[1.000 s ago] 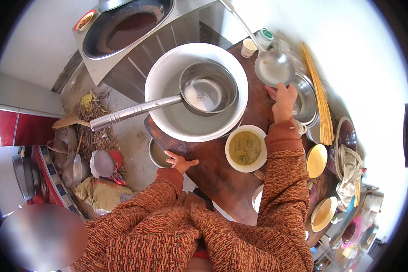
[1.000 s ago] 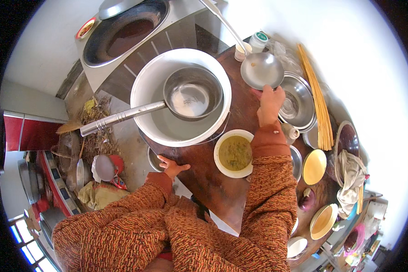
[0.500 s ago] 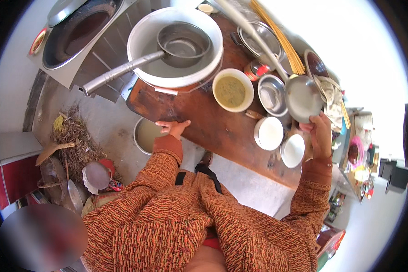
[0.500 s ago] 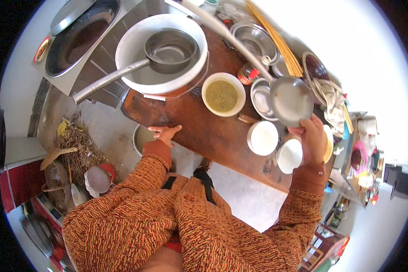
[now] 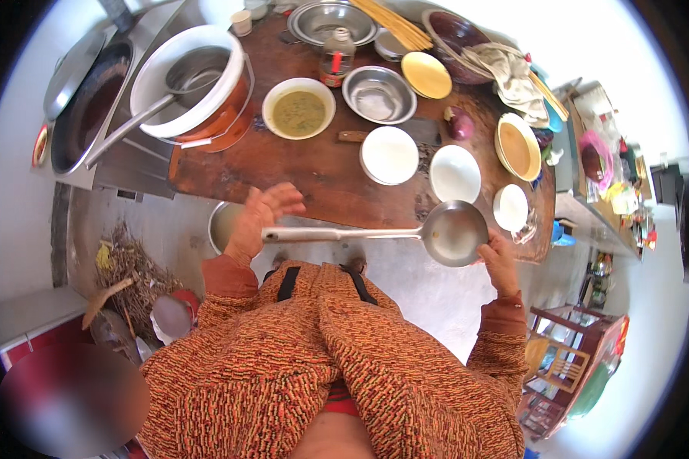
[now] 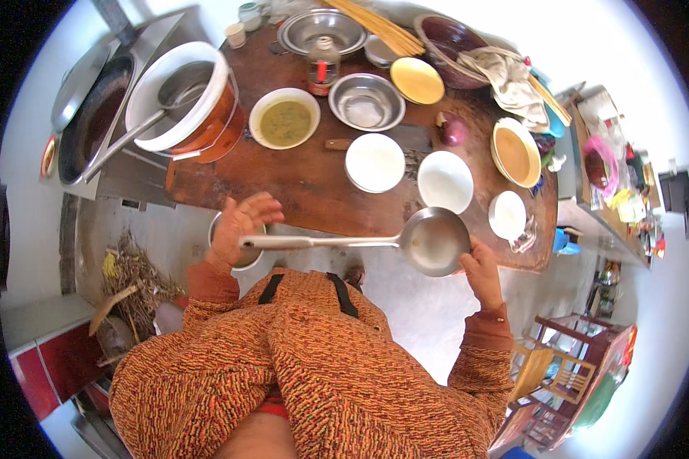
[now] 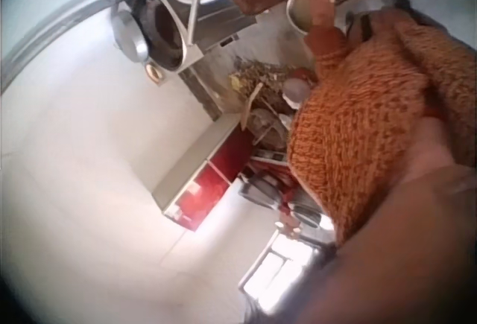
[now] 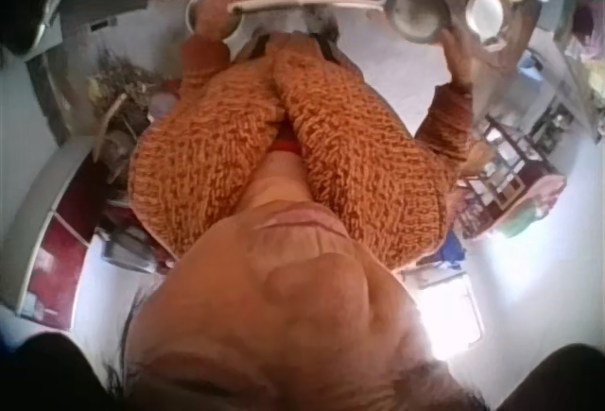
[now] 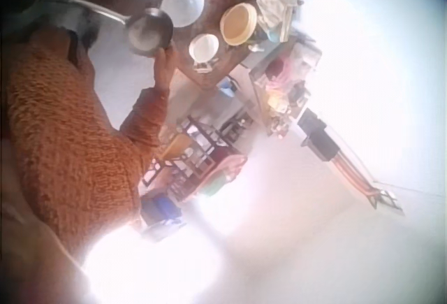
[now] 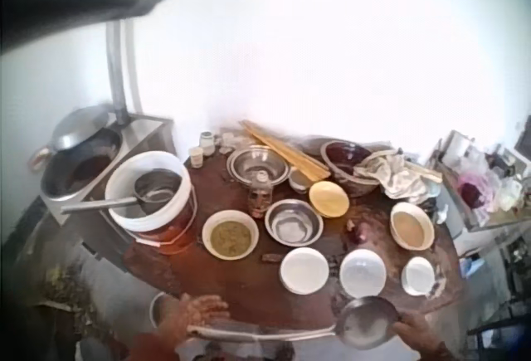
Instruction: The person uses a ladle to scoop a dark brown liquid from a large wok and pours it into three separate white bowls. The person then picks up a red plate containing a cooked vegetable dish and places it on the table alongside the bowls of soup.
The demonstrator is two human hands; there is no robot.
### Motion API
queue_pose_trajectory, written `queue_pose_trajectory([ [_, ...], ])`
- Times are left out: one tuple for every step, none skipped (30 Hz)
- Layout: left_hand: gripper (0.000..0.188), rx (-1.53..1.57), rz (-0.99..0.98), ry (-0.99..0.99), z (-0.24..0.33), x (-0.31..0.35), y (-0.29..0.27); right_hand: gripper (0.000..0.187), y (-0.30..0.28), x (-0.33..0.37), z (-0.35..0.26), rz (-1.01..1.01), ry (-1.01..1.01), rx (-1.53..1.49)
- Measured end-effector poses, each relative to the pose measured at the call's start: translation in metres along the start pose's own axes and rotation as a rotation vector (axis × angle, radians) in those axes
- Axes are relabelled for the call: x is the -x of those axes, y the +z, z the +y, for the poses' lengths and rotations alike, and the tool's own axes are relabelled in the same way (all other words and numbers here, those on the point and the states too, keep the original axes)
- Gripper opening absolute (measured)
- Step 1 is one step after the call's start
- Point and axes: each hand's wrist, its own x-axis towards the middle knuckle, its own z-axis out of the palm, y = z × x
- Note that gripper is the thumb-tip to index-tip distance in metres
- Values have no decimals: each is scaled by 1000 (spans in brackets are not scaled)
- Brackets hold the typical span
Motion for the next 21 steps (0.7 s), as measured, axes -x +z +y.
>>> queue_pose_trajectory([
  [65,-142,-88,-115,1,3,24,38,-6,7,7,11,5,-15],
  [62,-286,-176,-229,-2,1,40,40,-11,13,13,23,10,-30],
  [56,-396,-274,-337,-6,-2,47,41,-14,19,18,26,17,-44],
  [50,-507,-372,-446,-10,-6,52,42,-21,27,24,51,36,-54],
  [45,-616,-470,-555,-12,-10,57,44,-30,35,30,76,55,-65],
  [45,-693,-504,-554,-17,-15,67,45,-41,42,32,104,71,-66],
  [45,-769,-537,-553,-23,-20,79,40,-53,48,32,101,99,-79],
  [46,-845,-569,-550,-28,-23,89,40,-59,55,33,185,55,-60],
  [46,-789,-548,-511,-37,-25,94,40,-63,62,30,267,12,-39],
  [45,-772,-536,-460,-46,-27,101,42,-66,68,31,348,-33,-17],
  [45,-754,-523,-410,-55,-29,108,50,-70,74,37,391,-95,-113],
  [44,-737,-510,-360,-61,-32,115,51,-64,76,38,417,-84,-184],
  [43,-756,-526,-383,-61,-36,124,52,-52,76,35,444,-74,-251],
  [43,-724,-518,-376,-68,-37,133,53,-41,76,34,469,-64,-318],
  [42,-689,-509,-366,-76,-37,143,53,-29,78,53,417,-33,-400],
  [42,-653,-491,-356,-85,-38,152,54,-5,79,55,342,-28,-438],
  [44,-642,-518,-373,-92,-38,163,56,16,81,68,279,0,-447],
  [44,-692,-548,-229,-108,-37,166,57,43,79,71,233,36,-543],
  [44,-740,-576,-80,-131,-39,163,58,64,76,73,171,7,-655],
  [44,-789,-608,69,-145,-41,163,56,83,71,73,155,-23,-774],
  [44,-847,-610,69,-147,-38,171,50,100,65,63,193,-56,-832],
])
